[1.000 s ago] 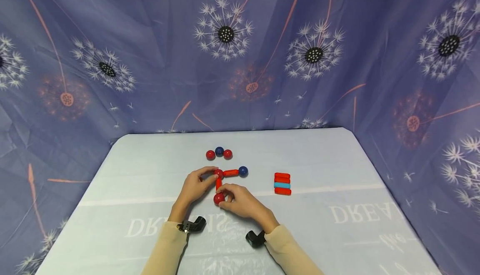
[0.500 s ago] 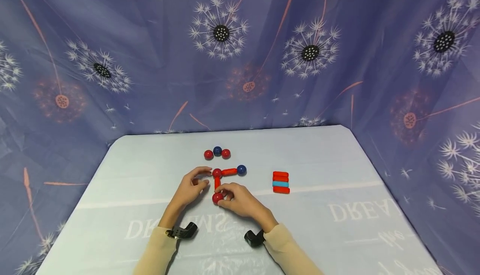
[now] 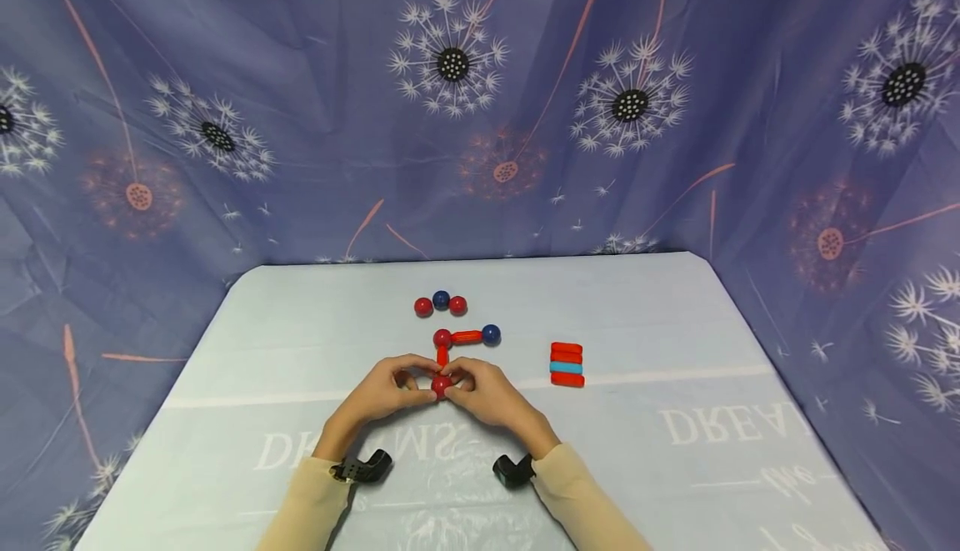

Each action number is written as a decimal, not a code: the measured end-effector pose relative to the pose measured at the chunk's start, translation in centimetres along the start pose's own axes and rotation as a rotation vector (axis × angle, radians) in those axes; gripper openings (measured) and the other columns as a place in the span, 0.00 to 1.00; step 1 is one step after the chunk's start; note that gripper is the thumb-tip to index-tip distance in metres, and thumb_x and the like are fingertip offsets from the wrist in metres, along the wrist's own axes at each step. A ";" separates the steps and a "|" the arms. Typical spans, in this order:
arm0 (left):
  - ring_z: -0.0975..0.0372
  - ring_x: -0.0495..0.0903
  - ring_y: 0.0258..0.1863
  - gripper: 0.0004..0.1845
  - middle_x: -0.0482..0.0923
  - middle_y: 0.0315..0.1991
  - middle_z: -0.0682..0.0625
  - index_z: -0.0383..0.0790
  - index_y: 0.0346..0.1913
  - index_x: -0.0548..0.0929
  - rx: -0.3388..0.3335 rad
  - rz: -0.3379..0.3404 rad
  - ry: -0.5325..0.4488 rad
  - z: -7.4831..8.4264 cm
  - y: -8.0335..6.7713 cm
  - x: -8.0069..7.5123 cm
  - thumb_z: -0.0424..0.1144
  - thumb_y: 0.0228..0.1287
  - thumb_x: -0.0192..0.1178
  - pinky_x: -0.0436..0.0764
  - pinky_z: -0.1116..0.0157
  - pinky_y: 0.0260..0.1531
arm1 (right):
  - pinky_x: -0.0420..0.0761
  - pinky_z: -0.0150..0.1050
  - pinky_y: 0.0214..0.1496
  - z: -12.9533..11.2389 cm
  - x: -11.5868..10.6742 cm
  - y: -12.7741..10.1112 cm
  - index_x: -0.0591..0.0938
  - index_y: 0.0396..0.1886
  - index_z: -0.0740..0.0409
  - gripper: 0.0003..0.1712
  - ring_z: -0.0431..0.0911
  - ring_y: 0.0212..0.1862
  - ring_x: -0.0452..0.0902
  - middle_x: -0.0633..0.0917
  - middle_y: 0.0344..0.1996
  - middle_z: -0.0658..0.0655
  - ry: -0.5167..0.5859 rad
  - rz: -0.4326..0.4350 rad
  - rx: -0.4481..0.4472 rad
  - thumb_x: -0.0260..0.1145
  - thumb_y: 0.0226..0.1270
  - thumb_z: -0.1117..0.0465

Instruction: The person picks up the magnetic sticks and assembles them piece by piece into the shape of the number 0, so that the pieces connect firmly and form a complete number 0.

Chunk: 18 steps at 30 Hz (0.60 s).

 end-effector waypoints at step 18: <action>0.67 0.70 0.21 0.17 0.86 0.46 0.53 0.55 0.54 0.90 0.017 0.041 0.178 0.3 0.3 0.5 0.44 0.61 0.73 0.71 0.70 0.24 | 0.83 0.39 0.43 1.8 -12.4 -5.3 0.82 0.61 0.59 0.20 0.52 0.47 0.86 0.85 0.57 0.65 -0.098 0.218 0.109 0.69 0.72 0.59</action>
Point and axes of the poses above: each hand's wrist, its own y-axis towards the middle knuckle, its own x-axis out of the palm, z = x × y, the point moved 9 cm from there along y, towards the middle knuckle
